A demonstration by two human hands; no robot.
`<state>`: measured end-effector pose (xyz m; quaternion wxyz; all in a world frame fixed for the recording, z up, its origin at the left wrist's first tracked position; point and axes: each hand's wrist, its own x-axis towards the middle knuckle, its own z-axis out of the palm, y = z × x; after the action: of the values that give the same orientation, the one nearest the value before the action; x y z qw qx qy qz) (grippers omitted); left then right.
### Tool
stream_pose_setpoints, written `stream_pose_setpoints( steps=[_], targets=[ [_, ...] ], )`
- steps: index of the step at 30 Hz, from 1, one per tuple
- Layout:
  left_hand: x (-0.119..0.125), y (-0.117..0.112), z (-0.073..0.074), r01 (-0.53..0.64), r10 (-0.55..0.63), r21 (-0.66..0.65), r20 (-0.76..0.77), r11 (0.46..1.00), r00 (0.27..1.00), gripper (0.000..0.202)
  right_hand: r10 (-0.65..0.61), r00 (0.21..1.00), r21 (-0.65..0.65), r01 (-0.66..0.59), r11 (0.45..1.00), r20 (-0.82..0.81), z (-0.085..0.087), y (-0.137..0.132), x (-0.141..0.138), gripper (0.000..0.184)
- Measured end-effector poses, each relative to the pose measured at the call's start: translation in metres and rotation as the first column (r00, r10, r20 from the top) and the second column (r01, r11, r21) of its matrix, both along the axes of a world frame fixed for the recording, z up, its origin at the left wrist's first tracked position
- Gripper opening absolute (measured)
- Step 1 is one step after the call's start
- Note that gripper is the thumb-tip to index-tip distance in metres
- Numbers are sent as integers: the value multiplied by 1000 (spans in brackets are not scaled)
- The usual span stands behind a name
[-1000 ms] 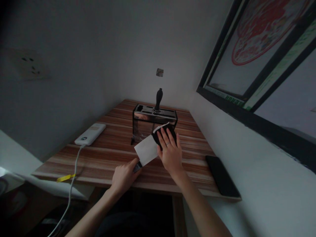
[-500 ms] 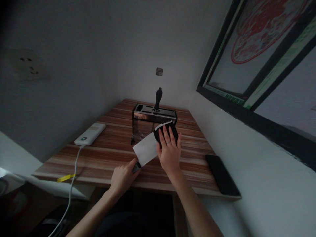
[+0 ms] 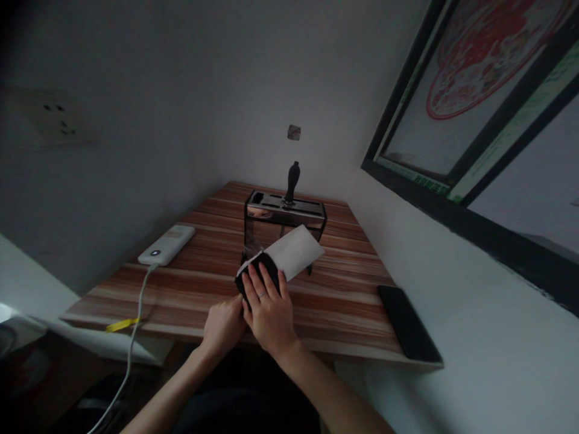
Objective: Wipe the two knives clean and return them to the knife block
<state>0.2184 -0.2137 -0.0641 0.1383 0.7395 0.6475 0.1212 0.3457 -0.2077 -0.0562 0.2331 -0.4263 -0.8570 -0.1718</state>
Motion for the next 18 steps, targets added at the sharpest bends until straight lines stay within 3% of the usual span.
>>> stream_pose_setpoints(
  steps=[18],
  targets=[
    [-1,4,-5,-8,8,27,9,1000,1000,20,7,1000,7,-7,1000,28,6,5,1,49]
  ],
)
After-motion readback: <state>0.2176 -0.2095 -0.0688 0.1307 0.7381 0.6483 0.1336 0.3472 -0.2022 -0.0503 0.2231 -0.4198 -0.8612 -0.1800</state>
